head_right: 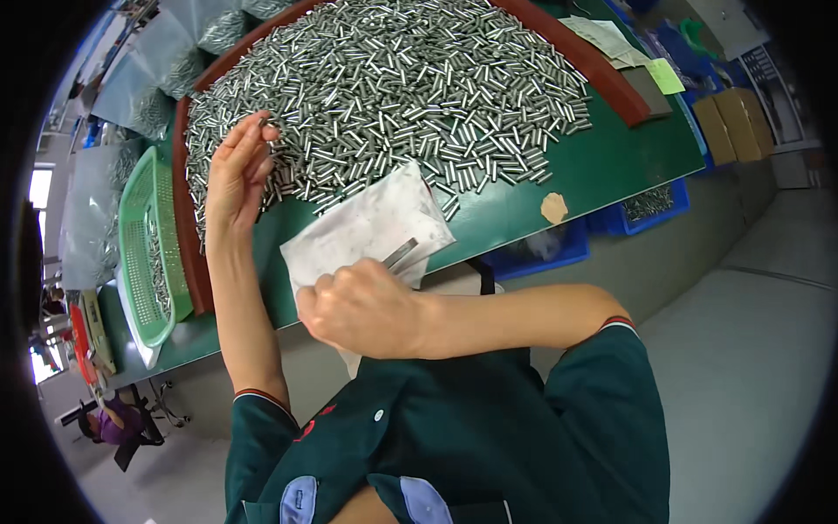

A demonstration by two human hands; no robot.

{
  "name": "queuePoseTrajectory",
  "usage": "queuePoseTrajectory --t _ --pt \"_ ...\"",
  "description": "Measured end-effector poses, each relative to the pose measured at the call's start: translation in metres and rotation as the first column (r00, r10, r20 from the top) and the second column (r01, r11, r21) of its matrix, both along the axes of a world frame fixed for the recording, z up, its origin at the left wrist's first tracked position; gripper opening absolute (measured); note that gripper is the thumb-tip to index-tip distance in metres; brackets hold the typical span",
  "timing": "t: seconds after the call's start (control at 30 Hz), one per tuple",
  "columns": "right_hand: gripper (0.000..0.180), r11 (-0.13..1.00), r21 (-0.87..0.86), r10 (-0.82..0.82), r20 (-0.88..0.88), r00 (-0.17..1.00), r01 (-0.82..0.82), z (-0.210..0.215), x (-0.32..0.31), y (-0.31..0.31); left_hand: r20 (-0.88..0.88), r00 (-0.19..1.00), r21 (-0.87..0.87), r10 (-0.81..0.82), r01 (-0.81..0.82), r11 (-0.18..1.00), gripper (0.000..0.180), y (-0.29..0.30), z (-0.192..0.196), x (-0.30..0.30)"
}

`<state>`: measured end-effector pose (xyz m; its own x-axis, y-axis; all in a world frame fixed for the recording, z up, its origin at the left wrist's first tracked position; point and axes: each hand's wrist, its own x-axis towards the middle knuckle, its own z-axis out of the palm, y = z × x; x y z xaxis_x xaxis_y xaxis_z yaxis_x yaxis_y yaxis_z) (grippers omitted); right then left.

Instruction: Inspecting and wiping small cylindrical metal components at an industrial workbench.

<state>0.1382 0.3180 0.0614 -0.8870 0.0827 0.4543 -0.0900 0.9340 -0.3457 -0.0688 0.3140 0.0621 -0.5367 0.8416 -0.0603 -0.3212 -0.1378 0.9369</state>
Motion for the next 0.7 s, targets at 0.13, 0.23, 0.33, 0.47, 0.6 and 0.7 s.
queuePoseTrajectory --t 0.13,0.23,0.33,0.47,0.6,0.7 --pt "0.018 0.978 -0.030 -0.200 0.134 0.971 0.206 -0.005 0.025 0.019 0.009 1.000 0.009 -0.003 0.003 1.000 0.019 -0.004 -0.006 0.002" --pt "0.017 0.960 -0.008 -0.271 0.223 0.937 0.280 -0.012 0.036 0.028 0.066 0.997 0.010 -0.046 0.045 0.999 0.022 -0.009 -0.007 0.007" --pt "0.017 0.950 0.007 -0.307 0.182 0.934 0.311 -0.020 0.037 0.026 0.159 0.981 0.049 -0.114 0.107 0.993 0.023 -0.013 -0.009 0.010" --pt "0.020 0.934 -0.027 -0.344 0.192 0.919 0.356 -0.019 0.038 0.020 0.197 0.974 0.054 -0.113 0.104 0.993 0.021 -0.014 -0.014 0.009" --pt "0.027 0.914 -0.261 -0.311 0.045 0.949 0.311 0.010 0.045 0.014 0.193 0.978 0.095 -0.084 0.067 0.993 0.022 -0.012 -0.017 0.005" --pt "0.020 0.819 -0.557 -0.074 -0.342 0.937 -0.138 0.045 0.051 0.002 0.165 0.984 0.157 -0.064 0.038 0.987 0.021 -0.018 -0.019 -0.006"
